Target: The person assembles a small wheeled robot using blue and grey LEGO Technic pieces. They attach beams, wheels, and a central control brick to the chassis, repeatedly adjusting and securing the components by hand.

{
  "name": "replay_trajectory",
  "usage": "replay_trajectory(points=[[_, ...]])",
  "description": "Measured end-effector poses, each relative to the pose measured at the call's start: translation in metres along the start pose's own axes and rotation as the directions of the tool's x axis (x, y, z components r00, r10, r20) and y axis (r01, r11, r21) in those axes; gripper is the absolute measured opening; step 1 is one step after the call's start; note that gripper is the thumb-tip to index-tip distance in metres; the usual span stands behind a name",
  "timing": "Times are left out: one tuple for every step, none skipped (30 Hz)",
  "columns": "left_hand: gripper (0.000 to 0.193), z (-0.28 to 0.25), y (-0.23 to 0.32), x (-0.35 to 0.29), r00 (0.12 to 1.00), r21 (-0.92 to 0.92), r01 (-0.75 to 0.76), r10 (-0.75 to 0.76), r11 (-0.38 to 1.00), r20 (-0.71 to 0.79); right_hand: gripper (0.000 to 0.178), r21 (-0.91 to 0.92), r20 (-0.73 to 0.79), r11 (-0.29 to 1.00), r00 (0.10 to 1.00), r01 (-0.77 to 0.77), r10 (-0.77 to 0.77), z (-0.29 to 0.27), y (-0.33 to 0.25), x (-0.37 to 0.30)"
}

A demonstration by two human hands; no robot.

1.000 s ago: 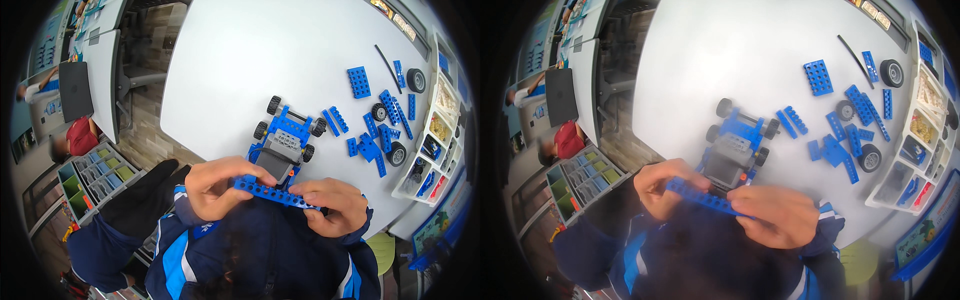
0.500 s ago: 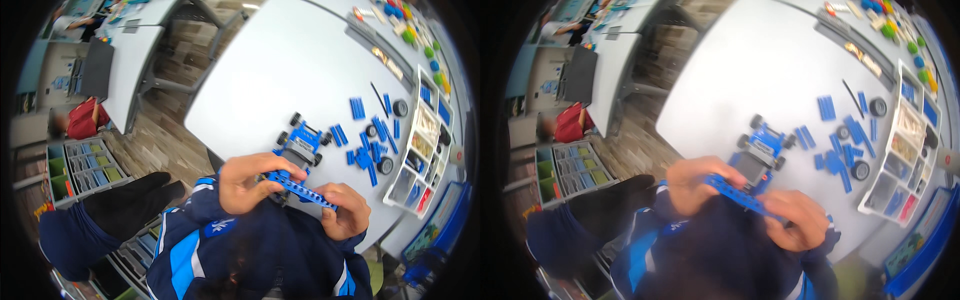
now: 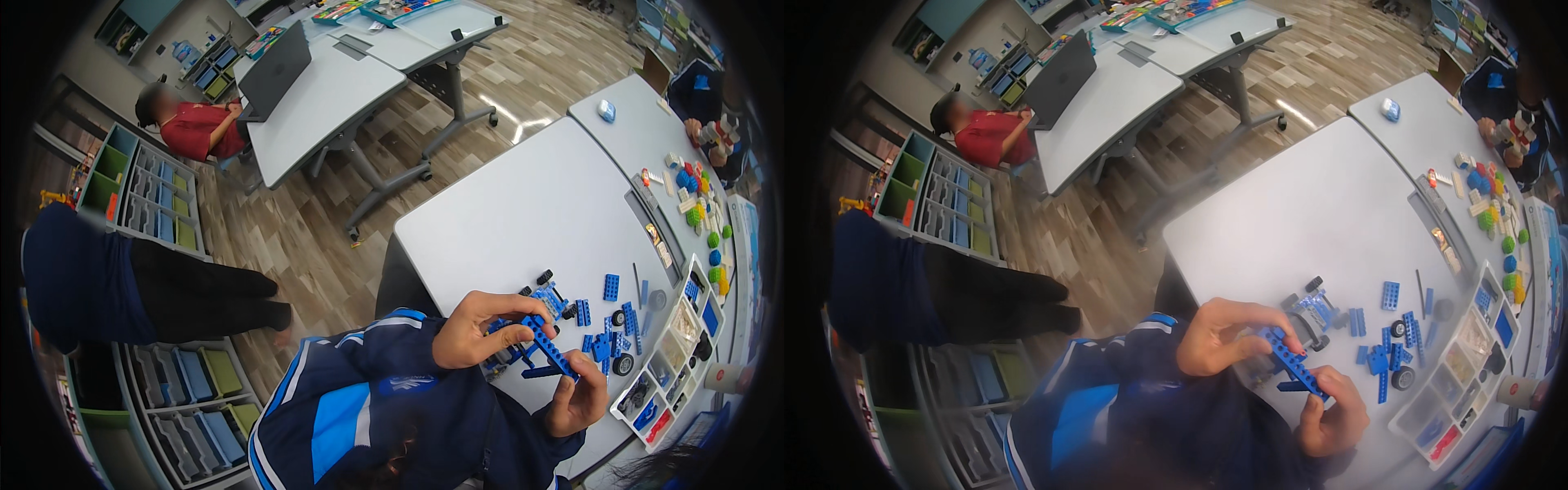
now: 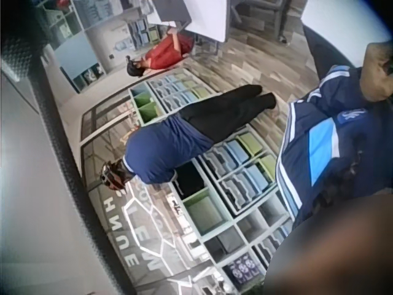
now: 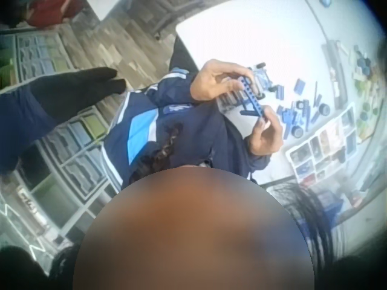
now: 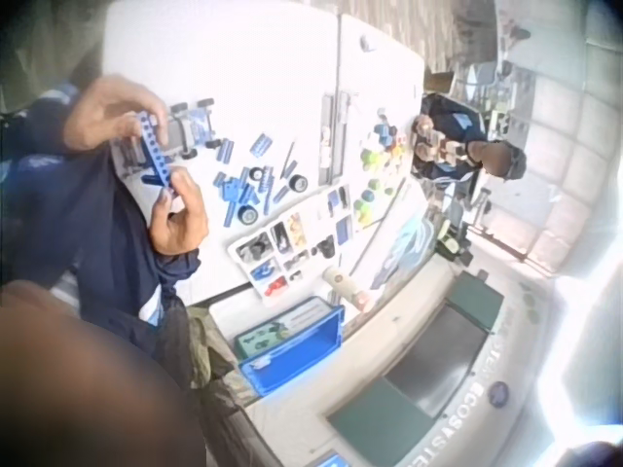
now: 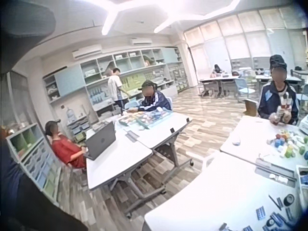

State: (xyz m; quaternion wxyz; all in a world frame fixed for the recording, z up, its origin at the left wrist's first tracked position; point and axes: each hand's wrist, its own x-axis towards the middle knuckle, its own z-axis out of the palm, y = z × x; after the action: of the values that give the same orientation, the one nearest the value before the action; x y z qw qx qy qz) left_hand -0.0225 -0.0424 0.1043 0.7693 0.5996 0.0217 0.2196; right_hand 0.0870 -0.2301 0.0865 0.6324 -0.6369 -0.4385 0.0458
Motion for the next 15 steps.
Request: replay_trajectory(points=[[0.024,-0.001,0.001,-0.001,1.0,-0.008,-0.002,0.002,1.0,-0.006,0.023,0.011,-0.002,1.0,1.0,-0.013,0.013,0.001,-0.001,-0.001],[0.024,-0.001,0.003,-0.003,1.0,-0.007,-0.009,0.009,1.0,-0.015,0.023,0.03,-0.006,0.999,1.0,-0.029,0.029,0.003,-0.002,-0.002],[0.025,-0.002,0.004,-0.004,0.999,0.003,-0.022,0.023,1.0,-0.025,0.023,0.046,-0.001,0.998,0.999,-0.049,0.049,0.005,-0.002,-0.003],[0.025,-0.003,0.006,-0.006,0.999,-0.018,0.001,-0.002,1.0,-0.034,0.024,0.07,-0.002,0.995,0.997,-0.071,0.071,0.008,-0.002,-0.004],[0.026,-0.003,0.008,-0.007,0.999,-0.033,0.019,-0.02,0.999,-0.044,0.024,0.09,0.002,0.992,0.996,-0.086,0.086,0.009,-0.003,-0.005],[0.026,-0.004,0.01,-0.009,0.998,-0.048,0.036,-0.038,0.998,-0.052,0.024,0.074,-0.001,0.994,0.997,-0.083,0.083,0.01,-0.002,-0.005],[0.026,-0.005,0.011,-0.01,0.997,-0.036,0.056,-0.058,0.998,-0.053,0.023,0.057,-0.002,0.996,0.997,-0.073,0.073,0.012,-0.002,-0.004],[0.026,-0.006,0.012,-0.012,0.995,-0.077,0.081,-0.086,0.994,-0.059,0.023,0.035,-0.004,0.997,0.998,-0.064,0.064,0.013,-0.002,-0.004],[0.026,-0.007,0.013,-0.013,0.991,-0.12,0.107,-0.115,0.987,-0.063,0.026,0.04,-0.014,0.996,0.996,-0.086,0.086,0.014,-0.003,-0.004],[0.026,-0.007,0.012,-0.014,0.989,-0.172,0.119,-0.131,0.978,-0.061,0.026,0.039,-0.014,0.995,0.996,-0.09,0.09,0.015,-0.003,-0.003],[0.027,-0.009,0.011,-0.014,0.994,-0.172,0.097,-0.105,0.98,-0.041,0.025,0.034,-0.015,0.996,0.996,-0.082,0.083,0.016,-0.003,-0.002],[0.027,-0.01,0.009,-0.015,0.995,-0.179,0.08,-0.089,0.981,-0.038,0.025,0.013,-0.021,0.996,0.996,-0.084,0.085,0.018,-0.003,-0.001],[0.028,-0.011,0.007,-0.016,0.997,-0.186,0.064,-0.072,0.98,-0.035,0.024,0.053,0.001,0.993,0.994,-0.105,0.105,0.02,-0.003,0.0],[0.028,-0.011,0.005,-0.017,0.998,-0.196,0.048,-0.055,0.979,-0.031,0.024,0.046,0.001,0.994,0.995,-0.102,0.102,0.022,-0.004,0.001],[0.029,-0.011,0.002,-0.017,0.998,-0.214,0.05,-0.058,0.975,-0.03,0.025,0.032,0.002,0.994,0.995,-0.1,0.1,0.024,-0.005,0.002]])
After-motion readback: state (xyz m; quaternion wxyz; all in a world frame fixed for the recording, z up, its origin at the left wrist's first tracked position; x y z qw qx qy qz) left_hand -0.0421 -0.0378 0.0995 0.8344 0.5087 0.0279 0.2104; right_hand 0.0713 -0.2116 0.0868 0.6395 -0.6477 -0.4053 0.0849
